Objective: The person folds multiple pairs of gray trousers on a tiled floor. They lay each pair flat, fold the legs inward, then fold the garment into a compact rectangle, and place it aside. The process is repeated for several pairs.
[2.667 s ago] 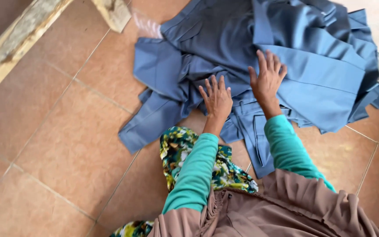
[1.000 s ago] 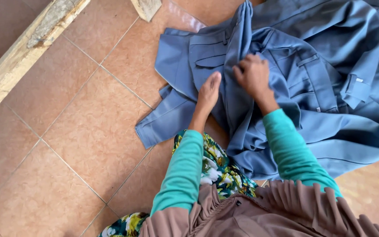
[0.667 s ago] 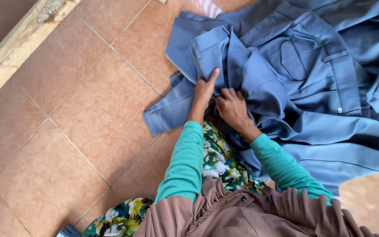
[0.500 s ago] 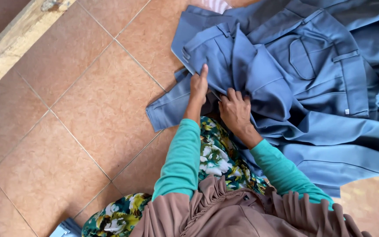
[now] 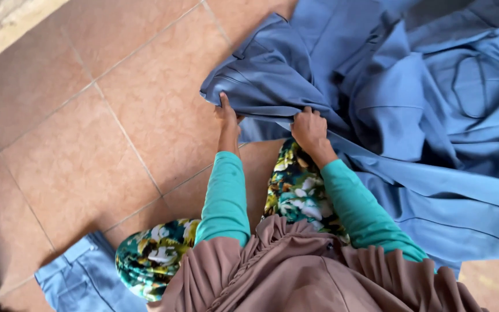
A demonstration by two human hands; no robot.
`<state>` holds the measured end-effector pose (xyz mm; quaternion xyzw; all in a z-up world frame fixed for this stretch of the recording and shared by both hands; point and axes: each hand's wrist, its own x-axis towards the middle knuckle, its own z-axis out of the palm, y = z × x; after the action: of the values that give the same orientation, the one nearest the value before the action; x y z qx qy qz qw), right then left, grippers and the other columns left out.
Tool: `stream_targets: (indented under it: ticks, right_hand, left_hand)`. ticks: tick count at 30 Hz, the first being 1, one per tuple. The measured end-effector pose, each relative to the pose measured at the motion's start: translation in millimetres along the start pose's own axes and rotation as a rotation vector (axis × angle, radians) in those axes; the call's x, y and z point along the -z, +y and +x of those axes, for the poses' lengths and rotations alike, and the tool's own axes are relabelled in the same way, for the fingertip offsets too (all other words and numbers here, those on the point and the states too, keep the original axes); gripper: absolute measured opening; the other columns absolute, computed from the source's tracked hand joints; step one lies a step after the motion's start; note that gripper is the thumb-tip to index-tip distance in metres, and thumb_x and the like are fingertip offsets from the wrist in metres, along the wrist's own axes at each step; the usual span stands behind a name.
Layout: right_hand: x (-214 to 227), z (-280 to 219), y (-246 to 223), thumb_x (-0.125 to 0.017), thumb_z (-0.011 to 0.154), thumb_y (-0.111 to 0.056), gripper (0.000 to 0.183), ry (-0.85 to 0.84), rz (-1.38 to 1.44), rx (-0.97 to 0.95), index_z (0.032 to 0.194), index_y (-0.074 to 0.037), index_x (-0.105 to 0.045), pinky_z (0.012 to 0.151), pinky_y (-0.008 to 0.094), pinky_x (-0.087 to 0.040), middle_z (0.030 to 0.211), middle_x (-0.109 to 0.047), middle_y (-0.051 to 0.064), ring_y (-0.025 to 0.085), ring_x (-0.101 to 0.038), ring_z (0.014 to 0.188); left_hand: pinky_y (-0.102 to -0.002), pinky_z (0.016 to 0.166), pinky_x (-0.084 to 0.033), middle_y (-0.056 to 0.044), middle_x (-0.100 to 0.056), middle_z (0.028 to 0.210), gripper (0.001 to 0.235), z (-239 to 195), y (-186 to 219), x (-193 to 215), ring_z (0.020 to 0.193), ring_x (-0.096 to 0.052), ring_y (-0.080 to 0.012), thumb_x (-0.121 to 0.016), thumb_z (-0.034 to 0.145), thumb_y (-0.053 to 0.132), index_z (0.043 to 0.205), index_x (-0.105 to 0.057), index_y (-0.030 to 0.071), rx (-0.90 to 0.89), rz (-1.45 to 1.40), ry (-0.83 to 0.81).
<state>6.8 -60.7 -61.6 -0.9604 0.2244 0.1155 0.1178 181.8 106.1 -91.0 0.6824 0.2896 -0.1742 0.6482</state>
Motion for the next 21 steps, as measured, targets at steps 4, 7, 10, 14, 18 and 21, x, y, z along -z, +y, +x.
stream_targets:
  ticks: [4, 7, 10, 14, 18, 21]
  right_hand:
    - [-44.3, 34.0, -28.9, -0.068, 0.096, -0.033, 0.026, -0.062, 0.007, 0.072, 0.097, -0.009, -0.077, 0.06, 0.05, -0.059, 0.111, -0.064, 0.02, 0.038, -0.069, 0.09]
    - [-44.8, 33.0, -74.9, -0.066, 0.095, -0.032, 0.026, -0.055, -0.03, 0.157, 0.096, -0.009, -0.078, 0.066, 0.051, -0.06, 0.11, -0.063, 0.019, 0.039, -0.065, 0.095]
    - [-42.2, 18.3, -126.5, -0.066, 0.094, -0.031, 0.027, -0.077, -0.039, 0.253, 0.102, -0.009, -0.078, 0.072, 0.051, -0.06, 0.117, -0.062, 0.019, 0.04, -0.061, 0.102]
    - [-60.6, 1.4, -203.6, -0.061, 0.096, -0.031, 0.031, -0.011, -0.121, 0.366, 0.113, -0.012, -0.078, 0.084, 0.051, -0.055, 0.14, -0.053, 0.023, 0.044, -0.048, 0.124]
    - [-105.3, -13.6, -272.6, -0.055, 0.099, -0.022, 0.028, 0.144, -0.106, 0.555, 0.114, -0.013, -0.076, 0.091, 0.058, -0.044, 0.147, -0.05, 0.028, 0.052, -0.039, 0.135]
    - [-135.6, -27.5, -322.4, -0.062, 0.096, -0.022, 0.019, 0.289, -0.08, 0.702, 0.097, -0.011, -0.078, 0.093, 0.061, -0.042, 0.148, -0.05, 0.028, 0.054, -0.041, 0.134]
  left_hand:
    - [-0.059, 0.066, -0.068, -0.041, -0.048, 0.134, 0.078, -3.3, 9.8, 53.1, 0.101, -0.064, -0.0604, -0.06, 0.097, 0.054, 0.147, -0.043, -0.003, 0.044, -0.158, 0.032]
    - [-0.065, 0.066, -0.067, -0.045, -0.047, 0.131, 0.075, 18.3, 5.8, 98.3, 0.094, -0.064, -0.0643, -0.061, 0.098, 0.049, 0.144, -0.044, -0.008, 0.073, -0.281, 0.065]
    - [-0.071, 0.069, -0.064, -0.042, -0.044, 0.137, 0.071, 51.9, -14.4, 146.6, 0.097, -0.06, -0.0691, -0.063, 0.098, 0.047, 0.146, -0.043, -0.001, 0.083, -0.422, 0.181]
    - [-0.075, 0.072, -0.06, -0.036, -0.041, 0.144, 0.067, 83.7, -37.2, 229.5, 0.104, -0.056, -0.0707, -0.064, 0.099, 0.047, 0.148, -0.042, 0.008, 0.037, -0.562, 0.295]
    - [-0.075, 0.081, -0.058, -0.038, -0.039, 0.147, 0.069, 69.4, -30.5, 313.8, 0.115, -0.051, -0.0692, -0.064, 0.099, 0.049, 0.15, -0.042, 0.006, -0.009, -0.632, 0.441]
    - [-0.076, 0.082, -0.057, -0.038, -0.038, 0.148, 0.069, 72.9, -40.0, 378.9, 0.117, -0.05, -0.0687, -0.064, 0.1, 0.049, 0.15, -0.041, 0.008, 0.0, -0.688, 0.568]
